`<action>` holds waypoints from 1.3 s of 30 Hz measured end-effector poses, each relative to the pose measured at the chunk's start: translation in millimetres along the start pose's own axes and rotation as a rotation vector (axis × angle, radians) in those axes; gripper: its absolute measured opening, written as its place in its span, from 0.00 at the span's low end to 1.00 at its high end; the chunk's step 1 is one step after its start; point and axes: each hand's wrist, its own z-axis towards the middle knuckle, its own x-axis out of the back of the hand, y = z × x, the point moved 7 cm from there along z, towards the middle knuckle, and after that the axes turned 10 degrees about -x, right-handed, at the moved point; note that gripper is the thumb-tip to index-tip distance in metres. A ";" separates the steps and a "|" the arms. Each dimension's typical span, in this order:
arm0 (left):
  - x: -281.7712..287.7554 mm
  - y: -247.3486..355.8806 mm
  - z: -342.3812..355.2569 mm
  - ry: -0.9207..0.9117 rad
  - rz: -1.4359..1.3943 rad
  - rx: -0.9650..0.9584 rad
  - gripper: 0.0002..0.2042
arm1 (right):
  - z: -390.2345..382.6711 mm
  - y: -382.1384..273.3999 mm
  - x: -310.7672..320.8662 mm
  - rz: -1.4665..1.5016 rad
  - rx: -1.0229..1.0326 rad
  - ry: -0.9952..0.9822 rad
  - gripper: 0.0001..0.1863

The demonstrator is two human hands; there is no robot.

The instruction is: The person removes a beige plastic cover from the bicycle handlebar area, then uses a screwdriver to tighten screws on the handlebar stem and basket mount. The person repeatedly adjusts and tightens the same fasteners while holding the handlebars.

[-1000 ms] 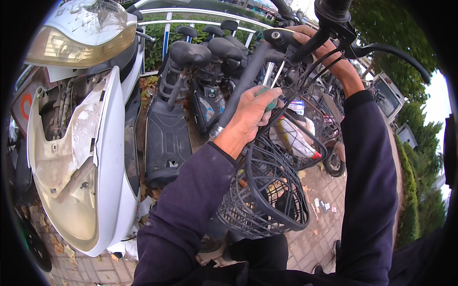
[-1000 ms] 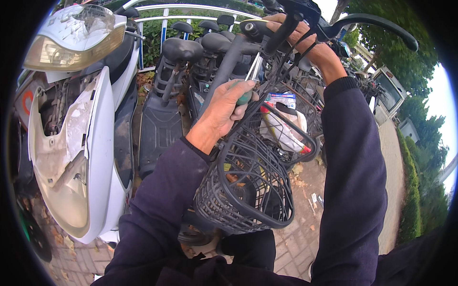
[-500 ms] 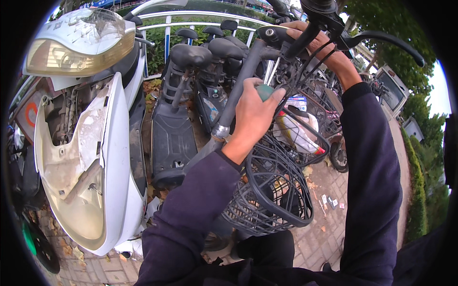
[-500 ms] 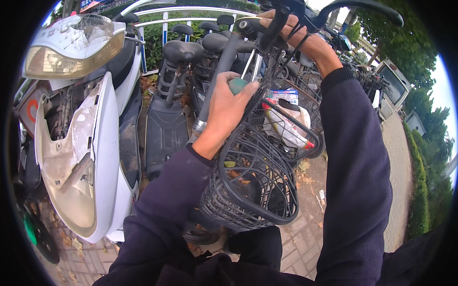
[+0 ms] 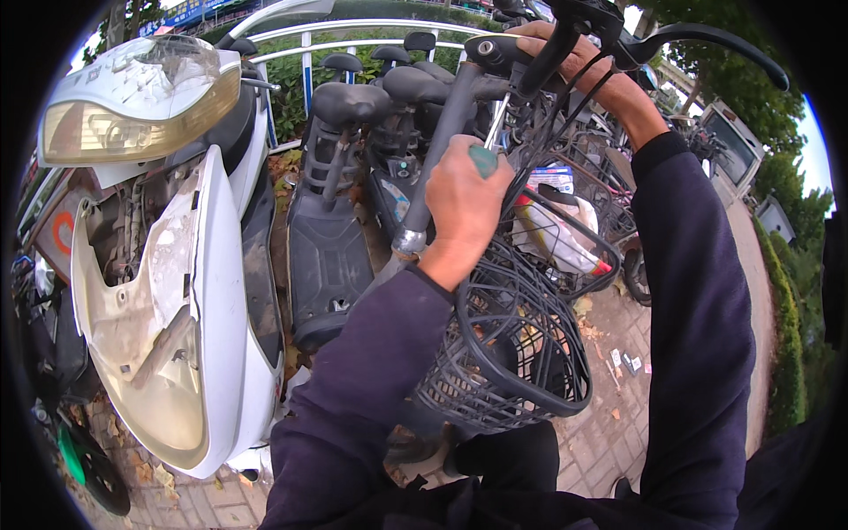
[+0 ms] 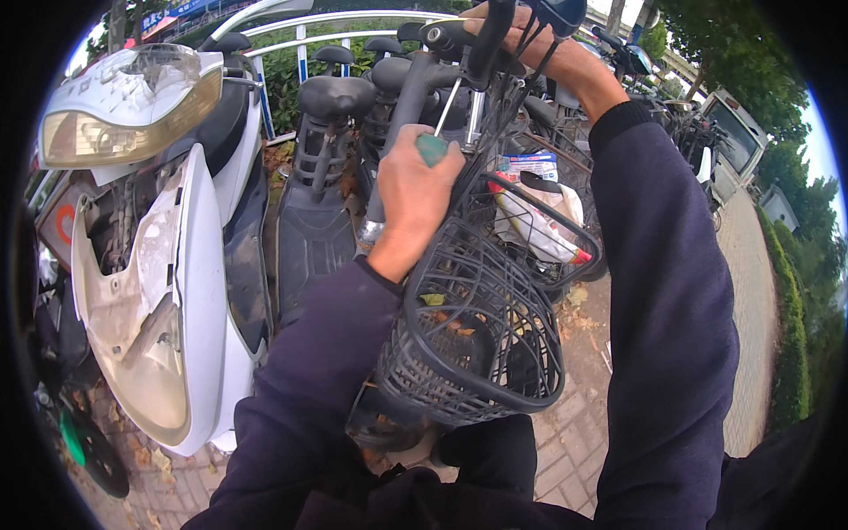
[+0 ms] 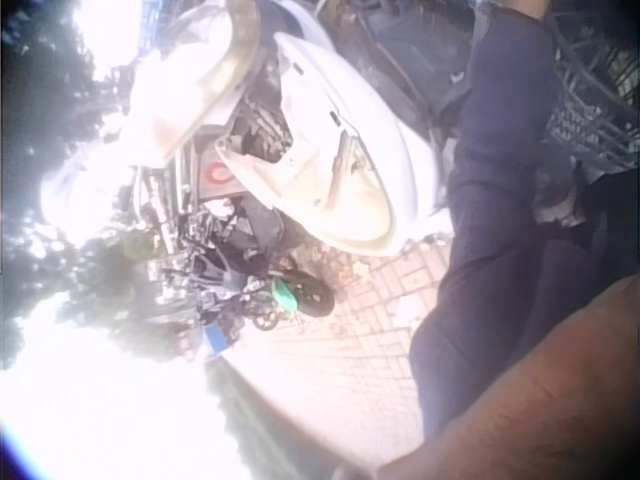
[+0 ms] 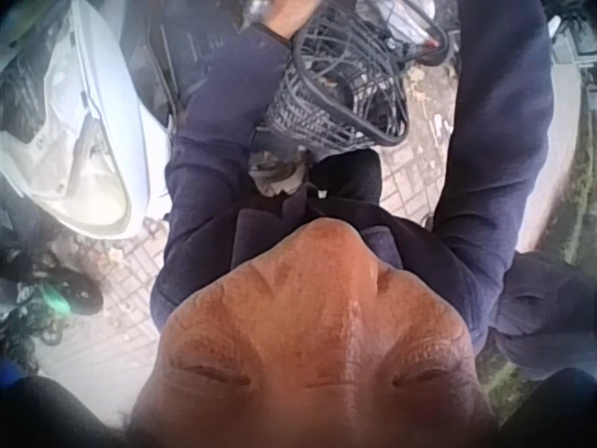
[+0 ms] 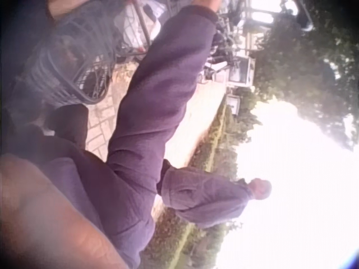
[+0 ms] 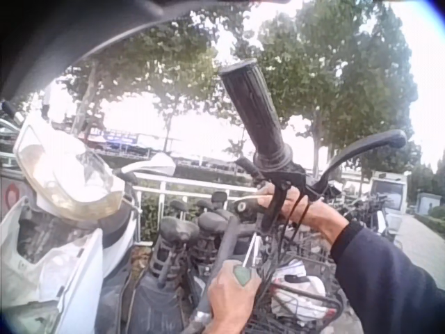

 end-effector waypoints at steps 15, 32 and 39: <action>-24.1 -7.0 -10.7 -0.383 -1.299 0.685 0.12 | -5.5 -8.4 1.4 -0.084 -0.034 0.094 0.23; -18.5 -4.0 -14.0 -0.224 -1.039 0.442 0.19 | -7.8 -9.0 -1.9 -0.077 0.019 0.059 0.23; -32.7 -17.2 -10.9 -0.429 -1.243 0.715 0.12 | -15.4 -31.1 2.0 0.013 0.026 0.019 0.15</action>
